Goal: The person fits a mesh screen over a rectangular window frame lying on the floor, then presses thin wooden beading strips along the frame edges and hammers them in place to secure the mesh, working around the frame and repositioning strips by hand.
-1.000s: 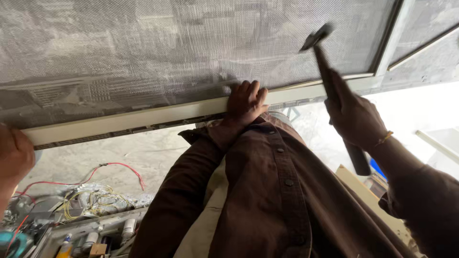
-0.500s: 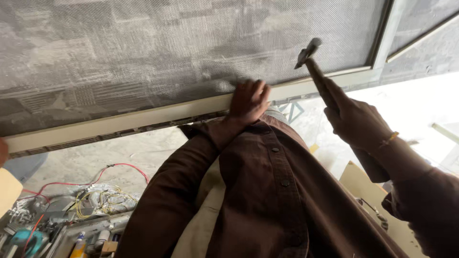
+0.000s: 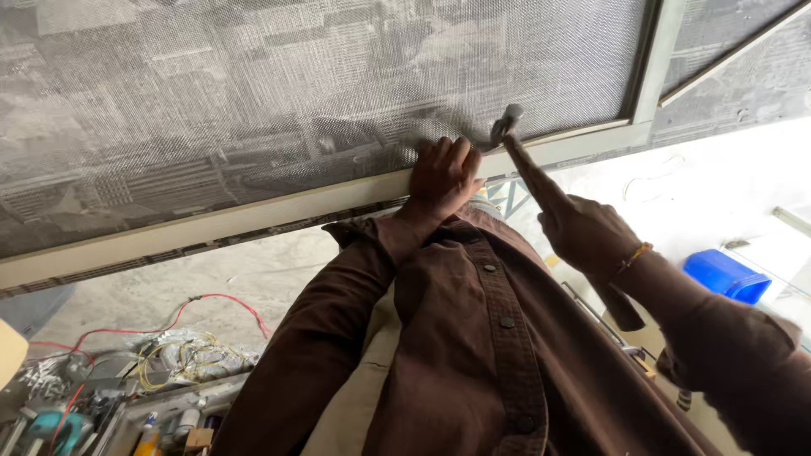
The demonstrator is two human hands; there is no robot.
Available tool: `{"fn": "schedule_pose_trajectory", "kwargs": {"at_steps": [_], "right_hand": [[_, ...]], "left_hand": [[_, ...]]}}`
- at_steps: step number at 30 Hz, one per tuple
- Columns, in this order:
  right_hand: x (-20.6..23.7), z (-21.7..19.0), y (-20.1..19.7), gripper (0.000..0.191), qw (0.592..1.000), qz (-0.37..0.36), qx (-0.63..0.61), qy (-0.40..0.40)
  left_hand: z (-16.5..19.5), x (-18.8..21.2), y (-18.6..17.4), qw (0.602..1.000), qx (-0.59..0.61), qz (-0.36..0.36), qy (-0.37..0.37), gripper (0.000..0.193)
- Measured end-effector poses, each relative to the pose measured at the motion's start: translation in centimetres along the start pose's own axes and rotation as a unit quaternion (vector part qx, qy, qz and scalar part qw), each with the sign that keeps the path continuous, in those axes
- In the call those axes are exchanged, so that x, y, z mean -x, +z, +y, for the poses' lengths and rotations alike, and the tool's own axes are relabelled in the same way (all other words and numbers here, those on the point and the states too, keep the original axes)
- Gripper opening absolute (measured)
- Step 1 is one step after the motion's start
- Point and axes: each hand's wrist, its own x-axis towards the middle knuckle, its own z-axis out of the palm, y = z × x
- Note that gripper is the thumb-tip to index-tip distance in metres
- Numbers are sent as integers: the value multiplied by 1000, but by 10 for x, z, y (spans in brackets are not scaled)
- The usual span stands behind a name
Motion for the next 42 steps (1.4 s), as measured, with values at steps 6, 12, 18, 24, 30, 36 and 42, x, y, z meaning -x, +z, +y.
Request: {"fn": "schedule_pose_trajectory", "kwargs": {"at_steps": [6, 12, 18, 24, 30, 36, 42], "right_hand": [[3, 39, -12, 67, 994, 48, -67, 70], [4, 58, -7, 73, 993, -70, -38, 86], [8, 89, -39, 72, 982, -31, -54, 179], [14, 94, -20, 70, 988, -60, -29, 143], [11, 139, -13, 70, 997, -3, -34, 66], [13, 141, -4, 75, 991, 126, -42, -13], [14, 174, -18, 65, 992, -3, -59, 109]], "left_hand": [[1, 0, -1, 1000, 22, -2, -1, 56], [4, -2, -5, 999, 12, -36, -8, 53], [19, -6, 4, 1000, 1, -19, 21, 50], [70, -47, 72, 997, -54, 32, 53, 38], [82, -58, 98, 998, 3, -52, 36, 51], [83, -64, 90, 999, -6, -27, 24, 53], [86, -68, 85, 999, 14, -27, 27, 55]]}}
